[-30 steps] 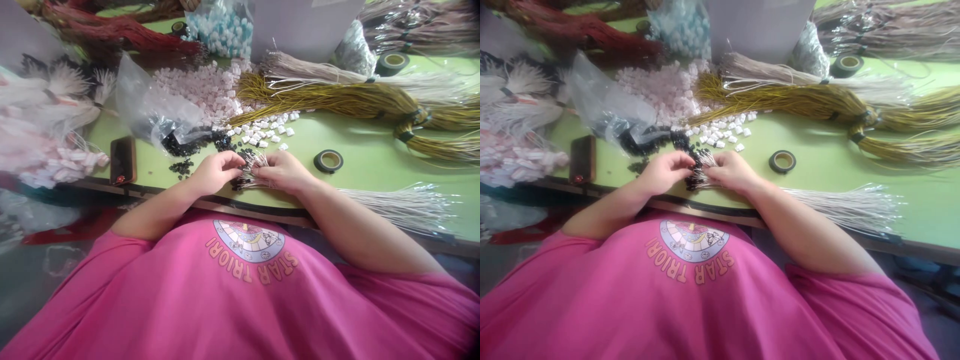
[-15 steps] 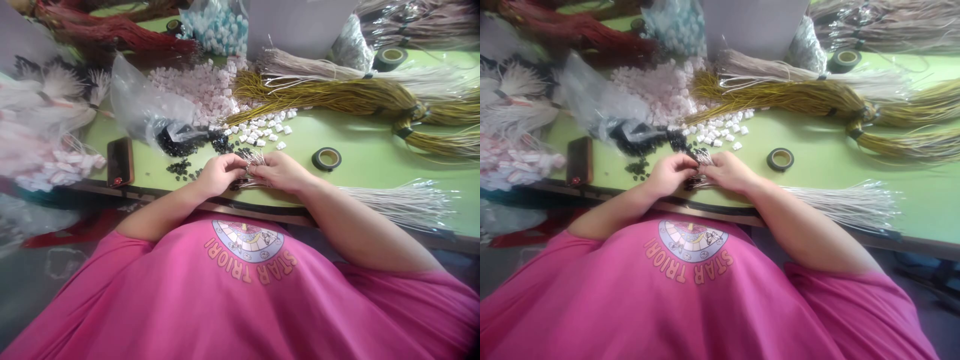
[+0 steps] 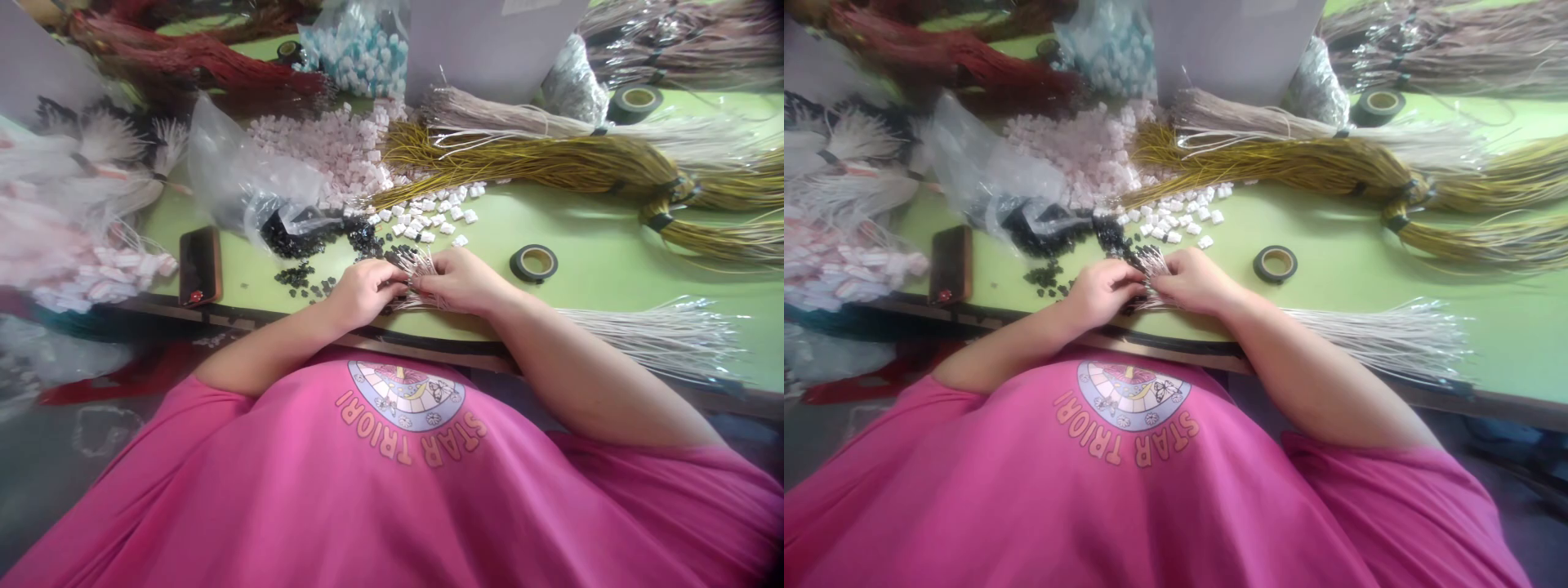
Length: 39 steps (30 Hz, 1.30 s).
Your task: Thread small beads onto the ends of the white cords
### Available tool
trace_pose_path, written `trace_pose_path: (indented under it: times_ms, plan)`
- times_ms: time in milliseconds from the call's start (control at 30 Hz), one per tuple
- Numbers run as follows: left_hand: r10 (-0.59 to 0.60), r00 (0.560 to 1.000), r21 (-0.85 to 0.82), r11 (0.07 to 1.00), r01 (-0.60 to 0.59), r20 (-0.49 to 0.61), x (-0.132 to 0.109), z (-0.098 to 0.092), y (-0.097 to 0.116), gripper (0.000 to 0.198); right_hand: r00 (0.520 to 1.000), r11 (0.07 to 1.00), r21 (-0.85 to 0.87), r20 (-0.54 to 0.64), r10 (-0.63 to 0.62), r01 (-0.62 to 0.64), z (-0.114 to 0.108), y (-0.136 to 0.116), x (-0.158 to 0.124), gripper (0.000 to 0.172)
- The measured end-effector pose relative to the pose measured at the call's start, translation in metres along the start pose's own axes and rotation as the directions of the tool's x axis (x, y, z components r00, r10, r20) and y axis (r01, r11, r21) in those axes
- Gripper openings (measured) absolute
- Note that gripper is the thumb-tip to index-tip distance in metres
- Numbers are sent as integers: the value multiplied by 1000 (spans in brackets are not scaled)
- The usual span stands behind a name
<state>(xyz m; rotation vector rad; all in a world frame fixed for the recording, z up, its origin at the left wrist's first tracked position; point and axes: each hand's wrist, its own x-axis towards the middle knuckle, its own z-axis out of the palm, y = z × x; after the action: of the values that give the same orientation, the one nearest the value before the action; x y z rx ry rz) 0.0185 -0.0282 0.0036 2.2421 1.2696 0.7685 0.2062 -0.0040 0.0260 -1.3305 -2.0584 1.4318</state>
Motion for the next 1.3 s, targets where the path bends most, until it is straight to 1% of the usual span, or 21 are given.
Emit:
trace_pose_path:
  times_ms: [100, 200, 300, 367, 400, 433, 467, 533, 567, 600, 667, 733, 867, 1033, 1100, 1200, 1233, 1300]
  plan:
    - [5, 1000, 23, 1000, -6, 30, 0, 2, 0, 12, 1000, 999, -31, 23, -22, 23, 0, 0, 1, 25]
    - [46, 997, 77, 996, -51, 65, -2, -1, 2, 15, 999, 1000, -12, 35, -25, 25, 0, 0, 1, 24]
    - [80, 986, 171, 980, -105, 149, -6, -11, 7, 19, 1000, 998, 69, 13, -10, 9, -1, 1, 1, 22]
    - [64, 976, 189, 976, -104, 209, -11, -23, 6, 19, 1000, 991, 132, -4, -10, 11, 0, 1, 1, 20]
    - [48, 975, 187, 978, -90, 217, -13, -29, 4, 20, 1000, 987, 160, -9, -9, 10, 0, 1, 1, 20]
    - [29, 978, 187, 980, -68, 205, -16, -37, 0, 22, 1000, 982, 186, -12, -3, 5, 0, 1, 1, 20]
    - [1, 986, 201, 979, -35, 168, -18, -45, -6, 23, 1000, 977, 214, -14, 6, -3, 1, 1, 1, 20]
    - [-69, 997, 279, 959, 54, 44, -22, -60, -20, 22, 1000, 960, 278, -12, 17, -13, 2, 1, 1, 19]
    - [-119, 993, 329, 938, 109, 10, -24, -67, -27, 22, 1000, 951, 308, -7, 18, -15, 3, 1, 1, 17]
    - [-156, 988, 368, 919, 141, 12, -26, -72, -33, 22, 1000, 944, 331, -3, 20, -18, 3, 0, 1, 15]
    - [-211, 976, 422, 891, 169, 55, -29, -78, -41, 23, 1000, 938, 345, -2, 30, -27, 4, -1, 1, 9]
    - [-235, 965, 454, 877, 158, 118, -30, -78, -44, 24, 999, 947, 320, -15, 39, -32, 5, -2, 0, 5]
    - [-271, 936, 465, 874, 141, 225, -26, -72, -41, 26, 999, 974, 228, -31, 19, -11, 6, -3, -1, 7]
    - [-281, 915, 419, 897, 143, 288, -21, -73, -45, 25, 999, 991, 130, -51, 18, -11, 7, -6, -3, 10]
    - [-295, 909, 415, 896, 155, 296, -20, -73, -48, 24, 997, 996, 86, -79, -4, 11, 7, -7, -3, 11]
    - [-335, 900, 439, 878, 190, 281, -19, -73, -47, 22, 993, 998, 46, -114, -39, 45, 8, -8, -4, 11]
    - [-340, 901, 438, 876, 200, 269, -18, -73, -45, 22, 992, 998, 45, -115, -44, 49, 8, -8, -4, 11]
    - [-306, 921, 388, 900, 199, 239, -14, -73, -36, 25, 994, 997, 63, -97, -42, 48, 8, -8, -4, 12]
